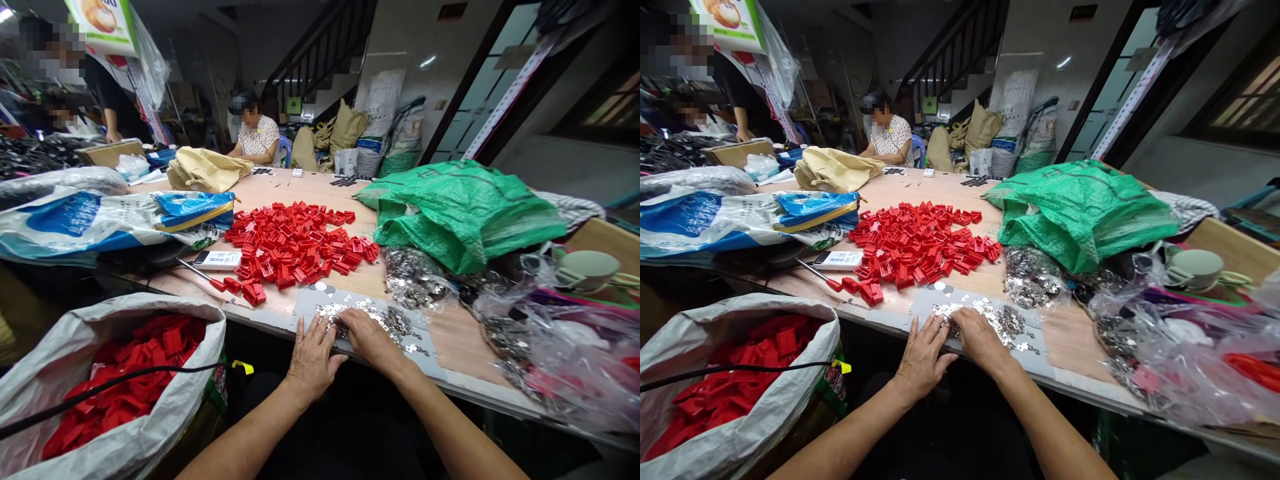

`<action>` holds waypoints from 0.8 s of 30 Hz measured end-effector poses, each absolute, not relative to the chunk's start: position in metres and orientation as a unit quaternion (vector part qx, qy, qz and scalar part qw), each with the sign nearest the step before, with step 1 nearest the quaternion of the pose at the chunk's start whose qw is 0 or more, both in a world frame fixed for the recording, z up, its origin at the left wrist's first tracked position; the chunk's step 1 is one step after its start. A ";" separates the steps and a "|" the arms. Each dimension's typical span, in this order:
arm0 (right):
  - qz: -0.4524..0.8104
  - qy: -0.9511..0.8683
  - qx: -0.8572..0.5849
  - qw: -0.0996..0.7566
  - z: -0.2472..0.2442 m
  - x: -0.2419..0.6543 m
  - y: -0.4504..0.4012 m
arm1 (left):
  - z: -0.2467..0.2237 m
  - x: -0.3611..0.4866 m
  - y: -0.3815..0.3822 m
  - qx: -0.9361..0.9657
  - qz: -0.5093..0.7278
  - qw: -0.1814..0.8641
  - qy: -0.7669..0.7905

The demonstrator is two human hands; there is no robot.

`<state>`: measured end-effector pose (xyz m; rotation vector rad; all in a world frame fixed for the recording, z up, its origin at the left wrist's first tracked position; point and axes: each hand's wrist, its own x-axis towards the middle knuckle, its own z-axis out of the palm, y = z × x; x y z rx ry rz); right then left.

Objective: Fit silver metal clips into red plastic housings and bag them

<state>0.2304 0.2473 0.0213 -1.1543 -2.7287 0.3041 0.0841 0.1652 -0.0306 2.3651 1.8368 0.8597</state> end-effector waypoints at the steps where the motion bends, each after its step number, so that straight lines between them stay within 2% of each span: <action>1: 0.102 -0.912 -0.388 0.081 0.022 0.230 0.249 | -0.031 0.084 0.165 0.758 0.278 0.014 0.589; 8: 0.014 -0.866 -0.500 0.021 0.035 0.237 0.294 | -0.031 0.082 0.161 0.760 0.300 0.033 0.576; 18: 0.011 -0.878 -0.476 -0.042 0.038 0.231 0.286 | -0.031 0.057 0.145 0.747 0.337 0.006 0.573; 24: -0.018 -0.866 -0.496 -0.057 0.042 0.229 0.282 | -0.045 0.038 0.125 0.749 0.348 -0.002 0.564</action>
